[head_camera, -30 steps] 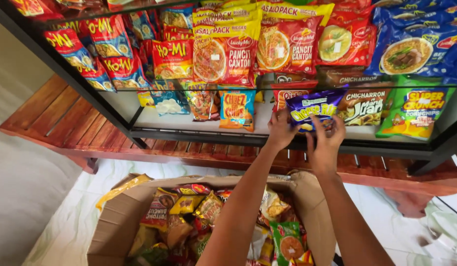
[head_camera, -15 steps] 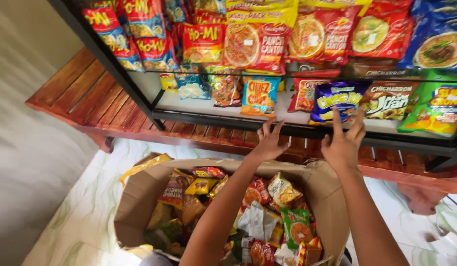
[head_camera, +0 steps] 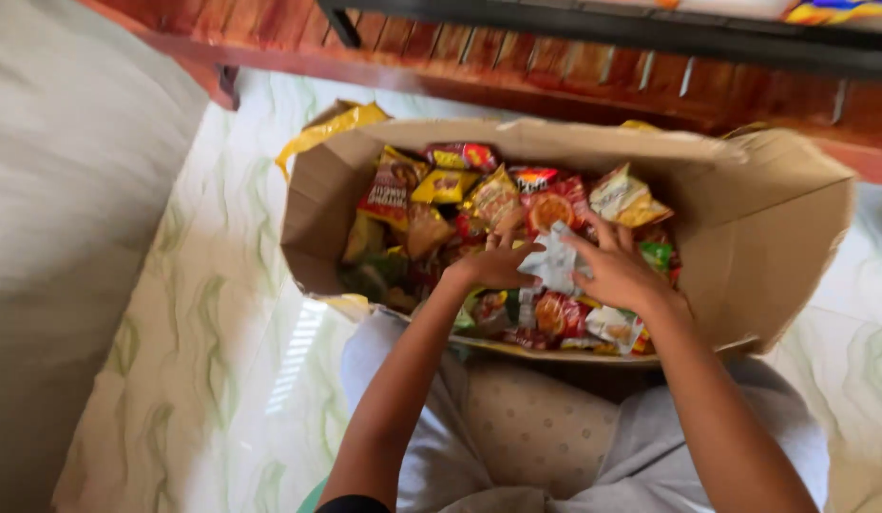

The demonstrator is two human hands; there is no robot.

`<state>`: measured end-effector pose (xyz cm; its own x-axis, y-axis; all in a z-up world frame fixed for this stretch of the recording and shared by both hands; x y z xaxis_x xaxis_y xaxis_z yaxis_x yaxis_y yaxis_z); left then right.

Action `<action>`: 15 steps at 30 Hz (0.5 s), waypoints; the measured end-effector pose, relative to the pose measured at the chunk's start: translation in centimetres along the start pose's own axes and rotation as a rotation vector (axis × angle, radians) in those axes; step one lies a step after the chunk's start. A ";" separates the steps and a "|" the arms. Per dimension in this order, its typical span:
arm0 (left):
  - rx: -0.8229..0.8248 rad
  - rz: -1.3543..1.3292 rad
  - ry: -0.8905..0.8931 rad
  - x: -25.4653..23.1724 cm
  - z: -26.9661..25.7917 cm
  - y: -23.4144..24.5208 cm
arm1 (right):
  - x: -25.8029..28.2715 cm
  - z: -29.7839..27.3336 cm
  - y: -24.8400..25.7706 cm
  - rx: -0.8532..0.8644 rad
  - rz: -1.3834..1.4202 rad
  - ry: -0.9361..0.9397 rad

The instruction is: Clean snack bags with a cloth and organize them on a shelf.

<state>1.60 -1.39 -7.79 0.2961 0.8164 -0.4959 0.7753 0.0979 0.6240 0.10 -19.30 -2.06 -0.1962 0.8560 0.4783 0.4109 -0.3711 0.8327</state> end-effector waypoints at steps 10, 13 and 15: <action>0.045 0.243 0.121 1.8 1.0 -2.0 | -1.9 3.9 -8.1 0.482 -0.196 -0.047; -0.162 0.216 0.005 0.3 2.1 0.2 | -6.3 6.7 -9.5 0.582 -0.124 -0.009; -0.210 0.308 0.078 0.9 2.1 -0.2 | -11.1 8.6 -12.8 0.754 -0.098 -0.040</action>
Point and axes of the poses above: each hand's wrist, its own z-axis towards the middle knuckle, its own y-axis out of the back of the hand, x = y × z, the point moved 7 cm from there along z, towards the middle knuckle, and after that the axes turned 3 degrees about x, right-handed, at the moved point
